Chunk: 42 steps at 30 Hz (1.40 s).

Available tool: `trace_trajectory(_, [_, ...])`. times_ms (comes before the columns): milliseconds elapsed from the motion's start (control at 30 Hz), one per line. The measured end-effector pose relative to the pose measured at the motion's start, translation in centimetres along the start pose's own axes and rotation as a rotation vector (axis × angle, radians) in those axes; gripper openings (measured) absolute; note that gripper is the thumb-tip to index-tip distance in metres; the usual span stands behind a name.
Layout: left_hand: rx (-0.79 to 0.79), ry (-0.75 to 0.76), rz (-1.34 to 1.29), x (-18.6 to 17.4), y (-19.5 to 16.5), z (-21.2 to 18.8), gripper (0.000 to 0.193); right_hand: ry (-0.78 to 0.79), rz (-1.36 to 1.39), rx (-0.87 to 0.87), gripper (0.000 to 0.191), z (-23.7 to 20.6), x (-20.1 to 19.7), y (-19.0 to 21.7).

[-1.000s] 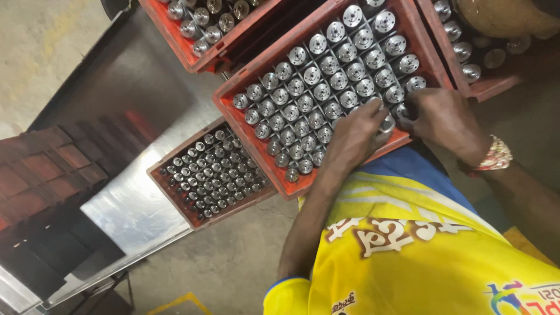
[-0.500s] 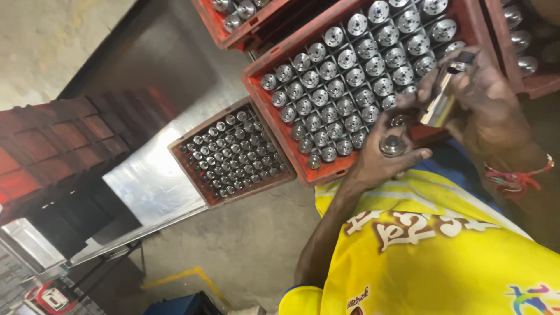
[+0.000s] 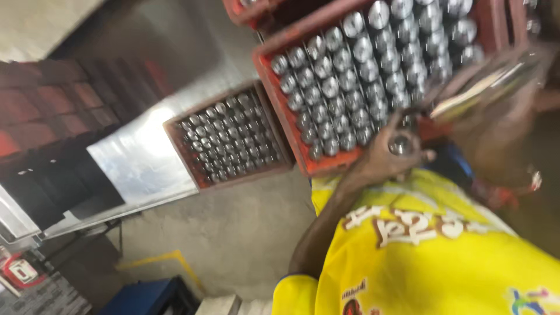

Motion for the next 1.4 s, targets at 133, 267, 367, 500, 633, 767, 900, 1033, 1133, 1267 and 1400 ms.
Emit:
trace_trajectory(133, [0.268, 0.066, -0.028, 0.2, -1.0, 0.3, 0.084, 0.009, -0.282, -0.059, 0.058, -0.4, -1.0, -3.5])
trace_trajectory(267, [0.099, -0.037, 0.079, -0.7, 0.4, 0.0, 0.084, 0.02, 0.046, 0.08, 0.05, -0.5, -2.3, -5.3])
trace_trajectory(367, [0.188, -0.083, 0.193, -1.1, -0.6, 0.0, 0.082, 0.02, 0.135, 0.064, 0.05, -0.5, -2.3, -5.0])
trace_trajectory(500, [0.004, -0.2, 0.296, -2.0, -1.2, 0.5, 0.076, -0.083, -0.322, -0.007, 0.052, -0.3, -4.5, -4.2])
trace_trajectory(633, [0.248, -0.29, 0.637, -1.2, -3.2, 0.7, 0.059, -0.077, -0.874, -0.031, 0.054, 0.6, -8.6, -4.3])
trace_trajectory(767, [0.468, -0.201, 0.846, 1.2, -4.3, 0.8, 0.047, 0.049, -1.134, -0.166, 0.055, 0.4, -9.2, -5.1])
trace_trajectory(900, [0.532, -0.105, 0.957, 3.4, -4.5, 1.1, 0.052, 0.014, -1.098, -0.127, 0.041, -0.4, -8.9, -5.3])
trace_trajectory(1033, [0.594, -0.075, 1.011, 4.5, -5.1, 1.9, 0.05, 0.015, -1.139, -0.189, 0.036, -0.1, -8.5, -4.4])
trace_trajectory(1133, [0.661, -0.09, 1.033, 4.9, -5.4, 2.6, 0.053, 0.025, -1.151, -0.25, 0.033, 0.1, -9.1, -3.3])
trace_trajectory(1267, [0.641, -0.046, 0.993, 5.1, -4.6, 3.0, 0.05, -0.108, -1.143, -0.133, 0.019, 0.3, -11.5, -2.2])
trace_trajectory(1400, [0.683, -0.058, 0.915, 4.7, -4.5, 2.9, 0.038, -0.058, -1.418, -0.094, 0.028, 0.6, -11.1, -2.8])
Point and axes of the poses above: each hand's wrist, its own z-axis towards the middle knuckle, its own x-axis out of the palm, y = z × x, the point moved 6 cm from there along z, towards the middle knuckle, and after that the axes turned 15 degrees about -y, right-handed, at the moved point
